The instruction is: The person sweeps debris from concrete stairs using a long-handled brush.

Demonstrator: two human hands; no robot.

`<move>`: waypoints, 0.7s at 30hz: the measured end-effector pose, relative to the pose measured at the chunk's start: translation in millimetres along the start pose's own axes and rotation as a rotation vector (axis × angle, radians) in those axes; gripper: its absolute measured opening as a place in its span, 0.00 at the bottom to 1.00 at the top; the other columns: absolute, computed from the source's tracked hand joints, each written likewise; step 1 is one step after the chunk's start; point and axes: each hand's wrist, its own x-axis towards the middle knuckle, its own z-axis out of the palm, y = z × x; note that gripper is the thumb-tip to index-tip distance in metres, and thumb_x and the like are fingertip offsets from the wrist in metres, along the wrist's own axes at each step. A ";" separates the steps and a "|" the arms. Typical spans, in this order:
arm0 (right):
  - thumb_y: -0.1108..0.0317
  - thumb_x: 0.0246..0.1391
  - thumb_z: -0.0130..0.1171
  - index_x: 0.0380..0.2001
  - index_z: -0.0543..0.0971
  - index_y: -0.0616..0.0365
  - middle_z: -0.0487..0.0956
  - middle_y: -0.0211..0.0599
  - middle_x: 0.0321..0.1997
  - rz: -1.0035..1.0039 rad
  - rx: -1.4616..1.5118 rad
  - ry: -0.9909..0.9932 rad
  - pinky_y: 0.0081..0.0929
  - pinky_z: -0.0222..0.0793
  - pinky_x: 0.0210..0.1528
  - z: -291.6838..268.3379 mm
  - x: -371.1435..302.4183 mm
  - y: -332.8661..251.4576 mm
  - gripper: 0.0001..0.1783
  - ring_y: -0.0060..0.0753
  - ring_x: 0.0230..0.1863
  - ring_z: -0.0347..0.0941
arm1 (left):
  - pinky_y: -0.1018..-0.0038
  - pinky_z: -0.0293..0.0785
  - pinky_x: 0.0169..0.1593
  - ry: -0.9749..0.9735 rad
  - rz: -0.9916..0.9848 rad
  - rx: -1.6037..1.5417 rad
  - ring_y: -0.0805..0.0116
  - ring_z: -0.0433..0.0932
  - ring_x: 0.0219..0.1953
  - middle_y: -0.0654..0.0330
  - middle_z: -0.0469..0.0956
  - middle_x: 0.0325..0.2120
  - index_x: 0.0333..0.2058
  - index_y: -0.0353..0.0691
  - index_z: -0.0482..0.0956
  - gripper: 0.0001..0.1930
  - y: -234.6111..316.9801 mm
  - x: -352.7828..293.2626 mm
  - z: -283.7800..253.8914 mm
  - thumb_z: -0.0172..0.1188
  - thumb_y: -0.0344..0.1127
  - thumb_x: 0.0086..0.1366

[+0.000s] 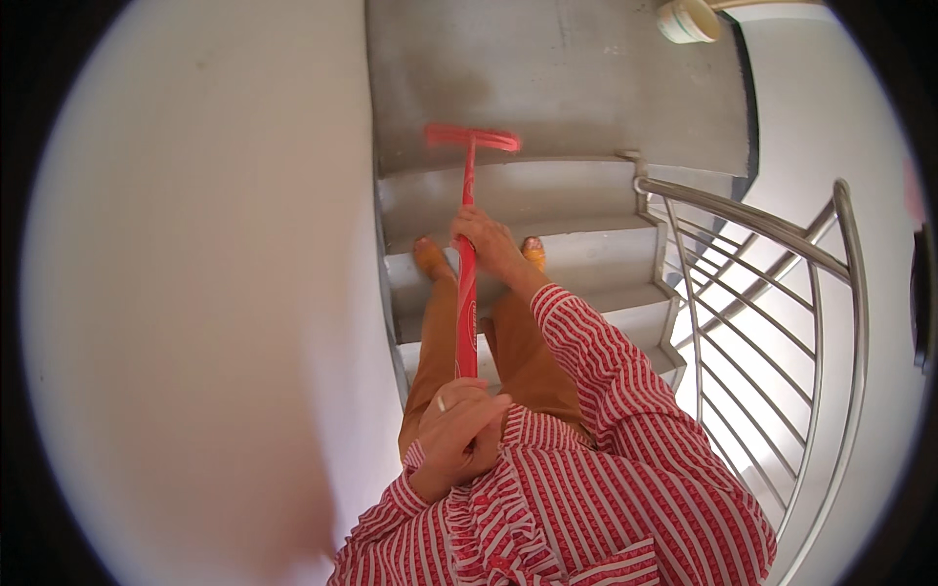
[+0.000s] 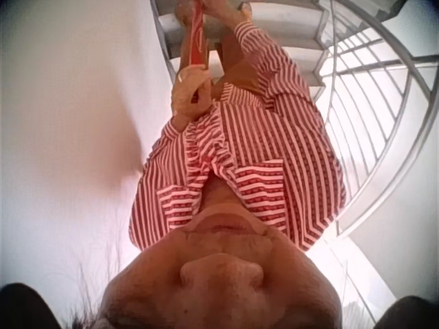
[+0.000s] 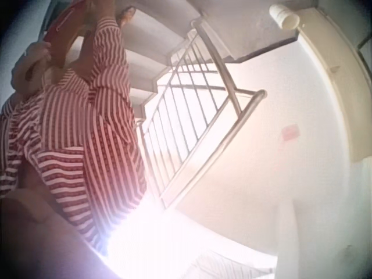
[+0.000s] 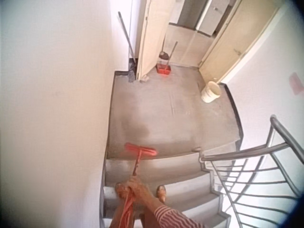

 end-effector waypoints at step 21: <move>0.71 0.44 0.71 0.32 0.81 0.55 0.81 0.45 0.39 0.300 -0.233 -0.032 0.50 0.69 0.51 -52.9 -94.3 209.9 0.10 0.57 0.46 0.75 | 0.83 0.62 0.34 -0.105 -0.564 -0.346 0.81 0.65 0.29 0.68 0.74 0.31 0.50 0.35 0.84 0.14 -91.5 66.8 80.0 0.49 0.24 0.74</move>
